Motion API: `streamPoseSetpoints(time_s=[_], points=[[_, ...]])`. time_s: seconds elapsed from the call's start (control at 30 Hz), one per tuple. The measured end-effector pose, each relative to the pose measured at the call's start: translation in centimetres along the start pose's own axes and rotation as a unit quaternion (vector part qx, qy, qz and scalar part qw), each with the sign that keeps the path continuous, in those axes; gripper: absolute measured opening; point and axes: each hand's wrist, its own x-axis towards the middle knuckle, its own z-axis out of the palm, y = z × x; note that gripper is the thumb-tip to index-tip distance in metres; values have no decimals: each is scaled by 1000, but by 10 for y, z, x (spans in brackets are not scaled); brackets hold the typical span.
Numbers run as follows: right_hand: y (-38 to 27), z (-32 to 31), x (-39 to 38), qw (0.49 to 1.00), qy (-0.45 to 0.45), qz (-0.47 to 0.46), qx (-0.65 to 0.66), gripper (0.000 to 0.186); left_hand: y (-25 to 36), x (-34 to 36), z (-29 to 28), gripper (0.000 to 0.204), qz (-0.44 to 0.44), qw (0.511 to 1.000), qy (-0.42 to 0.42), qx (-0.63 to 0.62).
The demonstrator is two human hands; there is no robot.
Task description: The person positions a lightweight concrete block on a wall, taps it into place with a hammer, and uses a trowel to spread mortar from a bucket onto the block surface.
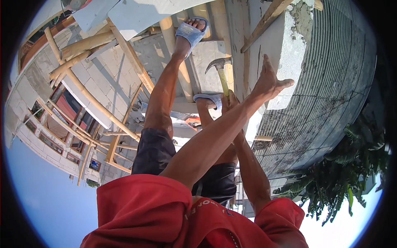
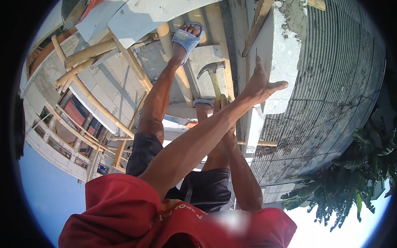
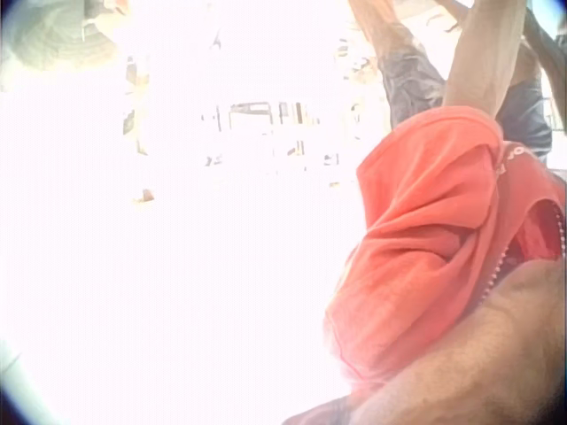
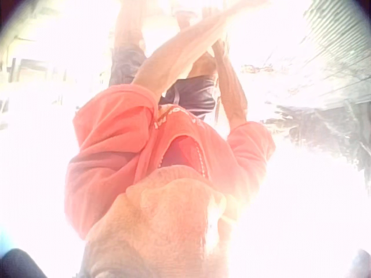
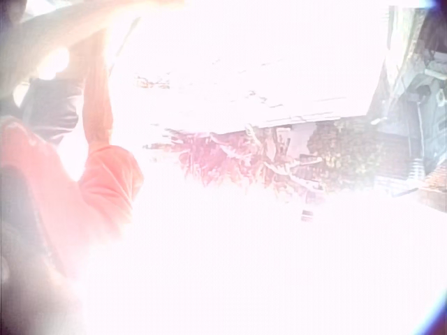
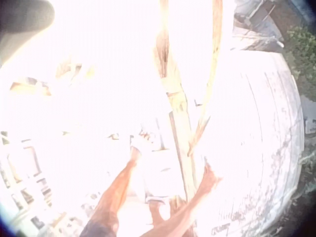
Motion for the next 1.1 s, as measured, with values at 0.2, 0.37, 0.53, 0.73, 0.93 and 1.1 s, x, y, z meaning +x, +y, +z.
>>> streamPoseSetpoints(time_s=[0.2,0.37,0.53,0.73,0.93,1.1], points=[[-18,-11,57,938,-284,136,147,41,-31,26,14,126,64,994,78,31],[44,-11,76,952,-150,131,231,41,-30,18,3,122,54,991,106,67],[75,23,60,996,6,86,-2,45,-26,21,14,123,26,998,54,29],[64,-13,96,956,-108,206,180,45,-22,18,7,124,12,998,53,27],[72,19,78,993,-98,22,-62,43,-29,19,11,123,32,997,63,13],[89,10,103,982,-63,97,153,38,-26,21,11,123,25,997,65,16]])
